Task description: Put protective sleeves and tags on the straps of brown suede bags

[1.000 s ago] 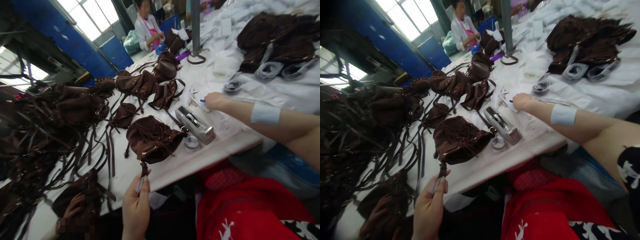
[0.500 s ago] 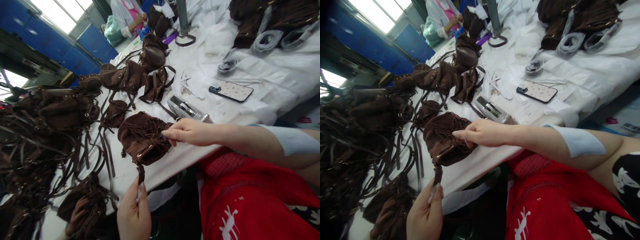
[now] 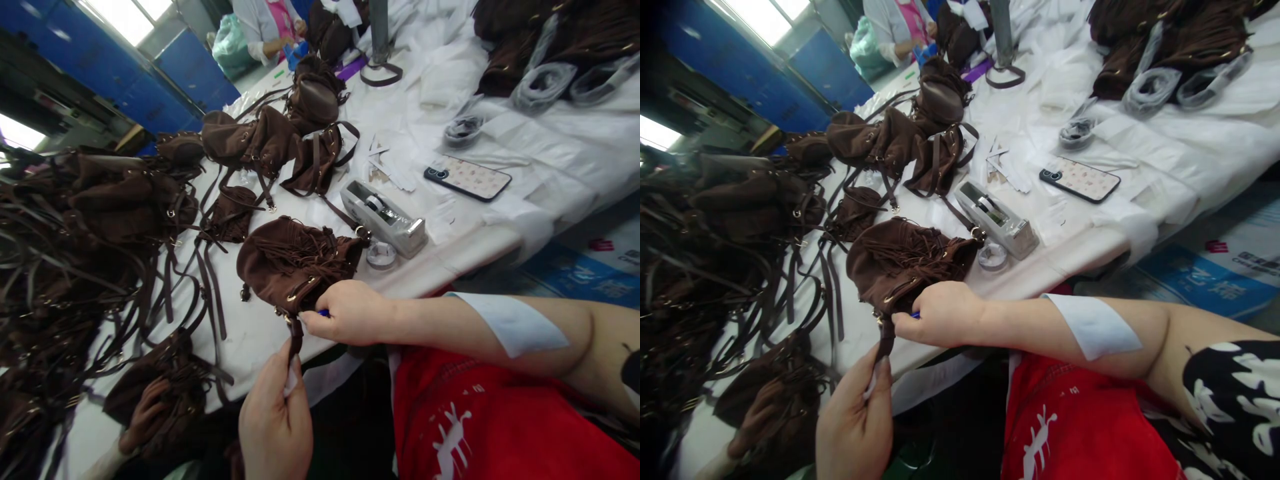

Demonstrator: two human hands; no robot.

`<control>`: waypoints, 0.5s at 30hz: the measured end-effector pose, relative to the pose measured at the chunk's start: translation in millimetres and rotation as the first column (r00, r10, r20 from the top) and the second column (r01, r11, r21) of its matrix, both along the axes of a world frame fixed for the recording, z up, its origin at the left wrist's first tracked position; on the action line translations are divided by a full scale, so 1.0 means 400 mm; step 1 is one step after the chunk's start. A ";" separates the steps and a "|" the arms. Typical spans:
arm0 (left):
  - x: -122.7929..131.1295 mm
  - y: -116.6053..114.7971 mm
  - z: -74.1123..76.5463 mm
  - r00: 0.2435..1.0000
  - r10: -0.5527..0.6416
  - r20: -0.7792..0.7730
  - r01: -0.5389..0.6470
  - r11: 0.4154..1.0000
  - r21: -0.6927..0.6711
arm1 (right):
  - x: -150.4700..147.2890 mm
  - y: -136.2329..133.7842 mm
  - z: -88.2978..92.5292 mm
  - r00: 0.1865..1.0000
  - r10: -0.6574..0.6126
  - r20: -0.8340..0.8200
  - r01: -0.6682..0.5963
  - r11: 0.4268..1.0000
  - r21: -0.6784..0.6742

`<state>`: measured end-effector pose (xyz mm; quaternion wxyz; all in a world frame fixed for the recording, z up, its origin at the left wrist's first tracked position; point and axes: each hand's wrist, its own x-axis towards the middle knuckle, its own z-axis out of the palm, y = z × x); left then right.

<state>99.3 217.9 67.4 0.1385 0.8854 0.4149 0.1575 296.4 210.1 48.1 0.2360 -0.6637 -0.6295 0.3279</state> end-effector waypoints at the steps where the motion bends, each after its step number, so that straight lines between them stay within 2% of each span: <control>1: 0.000 0.000 -0.001 1.000 -0.002 0.004 0.002 1.000 0.001 | -0.002 -0.001 0.002 1.000 -0.001 0.007 0.001 1.000 0.000; 15: -0.001 -0.006 -0.003 0.999 -0.003 -0.038 0.004 0.999 0.046 | 0.002 -0.007 0.003 1.000 0.012 -0.006 -0.012 0.999 0.048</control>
